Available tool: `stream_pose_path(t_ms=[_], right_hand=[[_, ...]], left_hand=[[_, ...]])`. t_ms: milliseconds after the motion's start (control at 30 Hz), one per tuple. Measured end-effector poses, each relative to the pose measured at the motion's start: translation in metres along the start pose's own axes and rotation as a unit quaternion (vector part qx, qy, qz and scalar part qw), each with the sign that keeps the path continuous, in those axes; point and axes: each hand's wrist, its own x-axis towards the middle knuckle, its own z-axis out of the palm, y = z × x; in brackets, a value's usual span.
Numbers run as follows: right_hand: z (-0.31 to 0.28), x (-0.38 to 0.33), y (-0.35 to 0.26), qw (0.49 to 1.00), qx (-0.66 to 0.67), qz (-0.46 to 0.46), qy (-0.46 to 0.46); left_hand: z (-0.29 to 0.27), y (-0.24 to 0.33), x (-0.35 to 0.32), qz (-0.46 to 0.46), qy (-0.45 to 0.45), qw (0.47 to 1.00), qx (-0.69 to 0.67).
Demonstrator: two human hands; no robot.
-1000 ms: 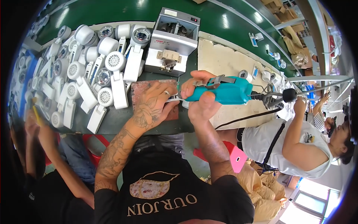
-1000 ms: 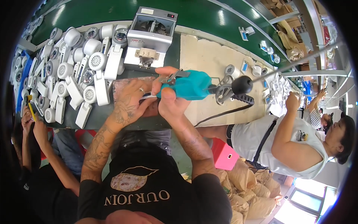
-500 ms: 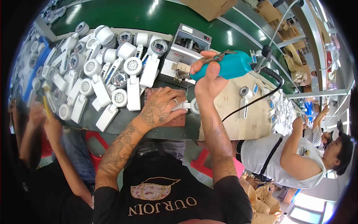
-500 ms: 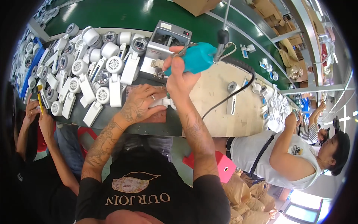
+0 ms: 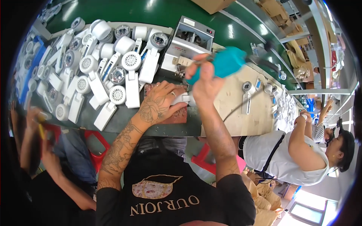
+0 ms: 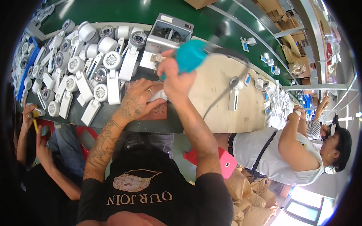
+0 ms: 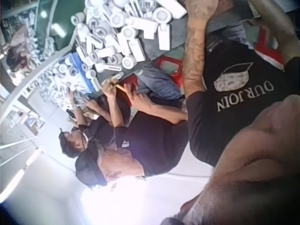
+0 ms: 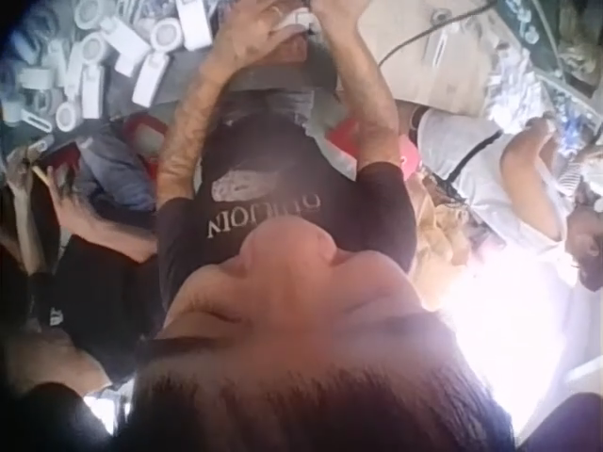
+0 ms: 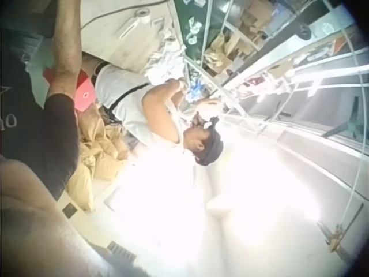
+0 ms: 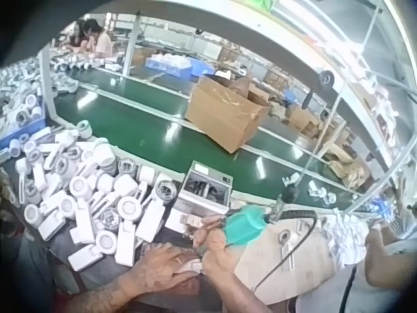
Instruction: The person assembles small white electronic components into a plastic housing using a handheld power screwdriver on a factory production line.
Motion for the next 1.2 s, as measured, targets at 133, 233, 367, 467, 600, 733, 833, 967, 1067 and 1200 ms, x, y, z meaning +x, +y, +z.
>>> stream_pose_path(t_ms=[133, 233, 367, 467, 600, 733, 833, 967, 1067, 1200], right_hand=[[-0.023, -0.018, -0.017, 0.999, 0.036, 0.001, 0.027], [-0.027, -0.022, -0.009, 0.999, 0.033, 0.006, 0.021], [-0.024, -0.025, -0.006, 0.999, -0.018, 0.02, 0.037], [-0.026, -0.028, 0.003, 0.999, -0.021, 0.022, 0.031], [-0.025, -0.03, 0.009, 1.0, -0.006, 0.013, 0.008], [-0.021, -0.03, 0.008, 1.0, -0.013, 0.014, 0.0], [-0.021, -0.028, 0.008, 0.999, -0.026, 0.018, 0.012], [-0.012, -0.011, -0.009, 0.996, -0.082, 0.038, 0.025], [0.002, 0.007, -0.007, 0.998, -0.038, -0.023, 0.045], [0.009, 0.023, 0.022, 0.994, -0.02, -0.102, 0.027]], left_hand=[[0.0, 0.0, 0.005, 0.019, -0.004, 1.0, -0.016], [-0.001, 0.001, 0.004, 0.013, -0.006, 1.0, -0.028], [0.001, 0.0, 0.002, 0.016, 0.0, 1.0, -0.013], [0.004, 0.0, 0.004, 0.023, 0.004, 1.0, -0.021], [0.001, 0.004, 0.006, 0.004, -0.013, 1.0, 0.027], [0.0, 0.004, 0.005, 0.007, -0.013, 0.999, 0.036], [-0.001, 0.005, 0.005, 0.004, -0.019, 0.999, 0.034], [0.0, -0.001, 0.002, -0.001, -0.012, 1.0, 0.025], [0.001, -0.001, 0.002, 0.004, 0.004, 1.0, -0.029], [-0.001, 0.001, 0.001, 0.004, 0.004, 0.999, -0.031]])
